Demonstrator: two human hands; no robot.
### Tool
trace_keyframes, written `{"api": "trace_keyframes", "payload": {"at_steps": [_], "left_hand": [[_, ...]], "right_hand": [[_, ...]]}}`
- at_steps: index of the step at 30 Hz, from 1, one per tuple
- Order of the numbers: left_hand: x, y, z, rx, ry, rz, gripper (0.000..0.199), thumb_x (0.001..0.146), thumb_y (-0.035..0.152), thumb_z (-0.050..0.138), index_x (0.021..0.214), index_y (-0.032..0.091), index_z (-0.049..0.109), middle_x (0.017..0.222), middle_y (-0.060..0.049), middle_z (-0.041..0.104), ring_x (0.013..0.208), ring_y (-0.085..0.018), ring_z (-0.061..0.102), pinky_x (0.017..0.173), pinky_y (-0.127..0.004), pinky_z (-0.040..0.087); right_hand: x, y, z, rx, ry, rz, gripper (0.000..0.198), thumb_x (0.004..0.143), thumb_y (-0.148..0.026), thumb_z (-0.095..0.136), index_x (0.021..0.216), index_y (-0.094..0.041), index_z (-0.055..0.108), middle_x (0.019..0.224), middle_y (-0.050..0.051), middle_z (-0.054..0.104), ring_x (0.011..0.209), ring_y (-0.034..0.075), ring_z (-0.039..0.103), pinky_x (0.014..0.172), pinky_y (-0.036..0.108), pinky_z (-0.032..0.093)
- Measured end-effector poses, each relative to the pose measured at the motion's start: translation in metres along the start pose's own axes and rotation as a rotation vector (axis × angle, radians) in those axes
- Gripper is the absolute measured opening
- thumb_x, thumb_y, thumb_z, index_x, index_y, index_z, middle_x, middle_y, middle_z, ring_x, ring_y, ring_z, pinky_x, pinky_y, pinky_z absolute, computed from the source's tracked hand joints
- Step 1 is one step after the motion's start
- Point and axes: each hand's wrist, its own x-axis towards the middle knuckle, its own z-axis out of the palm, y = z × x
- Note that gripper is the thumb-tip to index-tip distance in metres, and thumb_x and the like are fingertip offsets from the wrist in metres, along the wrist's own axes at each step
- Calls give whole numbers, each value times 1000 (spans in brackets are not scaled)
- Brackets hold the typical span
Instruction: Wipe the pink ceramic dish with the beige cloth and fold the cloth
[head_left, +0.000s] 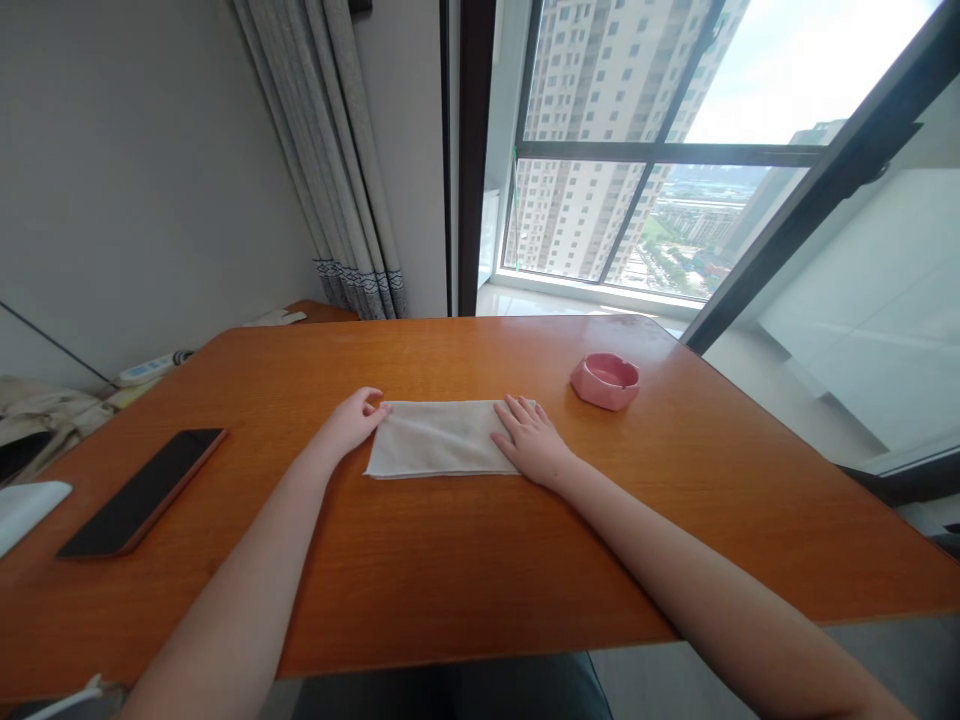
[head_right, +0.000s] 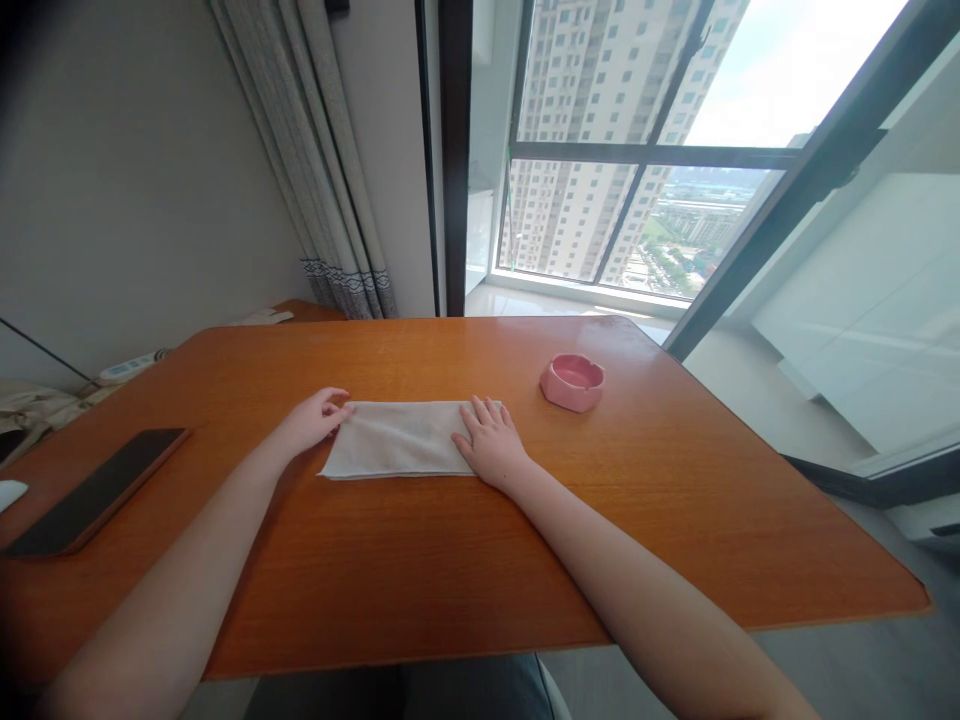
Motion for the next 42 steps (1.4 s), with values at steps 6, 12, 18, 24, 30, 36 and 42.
{"api": "trace_keyframes", "payload": {"at_steps": [6, 12, 18, 24, 30, 36, 42], "left_hand": [[-17, 25, 4, 47, -235, 195, 88, 64, 44, 64, 141, 19, 30, 136, -12, 49, 115, -27, 54, 94, -34, 43], [-6, 12, -7, 58, 145, 35, 64, 72, 26, 53, 134, 14, 40, 94, -8, 62, 82, -22, 61, 79, -37, 48], [-19, 42, -3, -358, 825, 270, 49, 77, 22, 56, 123, 20, 44, 98, -5, 56, 84, -14, 56, 78, -27, 47], [-52, 93, 58, -88, 154, 719, 37, 75, 10, 52, 110, 21, 52, 96, -3, 60, 82, -14, 55, 77, -27, 46], [-57, 90, 77, 255, -139, 752, 19, 74, 7, 47, 84, 18, 57, 91, -5, 56, 87, -19, 54, 81, -32, 44], [-62, 93, 72, 197, -183, 739, 17, 72, 9, 48, 83, 19, 56, 90, -5, 56, 84, -18, 54, 79, -29, 45], [-49, 80, 47, 36, -128, 670, 38, 87, 41, 44, 117, 19, 54, 111, -8, 61, 101, -21, 57, 92, -35, 44]], "right_hand": [[2, 0, 3, -48, 23, 175, 67, 92, -53, 27, 145, -11, 27, 152, 15, 21, 141, 32, 14, 114, 46, 11], [-3, -3, -2, 19, 89, 61, 56, 93, -41, 33, 138, -7, 39, 148, 17, 30, 139, 31, 22, 114, 47, 12], [-7, -23, 0, 180, 82, -160, 47, 89, -31, 42, 131, -10, 45, 144, 16, 38, 134, 26, 32, 113, 44, 20], [-4, -26, 7, 232, 150, -251, 39, 88, -28, 47, 125, -14, 51, 139, 16, 42, 131, 25, 36, 110, 44, 28], [-5, -18, 7, 282, 182, -299, 29, 86, -24, 51, 114, -20, 57, 136, 12, 45, 127, 24, 40, 108, 47, 31], [-6, -19, 6, 301, 163, -290, 26, 86, -26, 51, 110, -19, 58, 133, 12, 47, 125, 23, 42, 107, 45, 31], [-8, -19, -7, 309, 263, -248, 36, 81, -7, 42, 114, -15, 55, 122, 12, 54, 118, 22, 45, 105, 44, 33]]}}
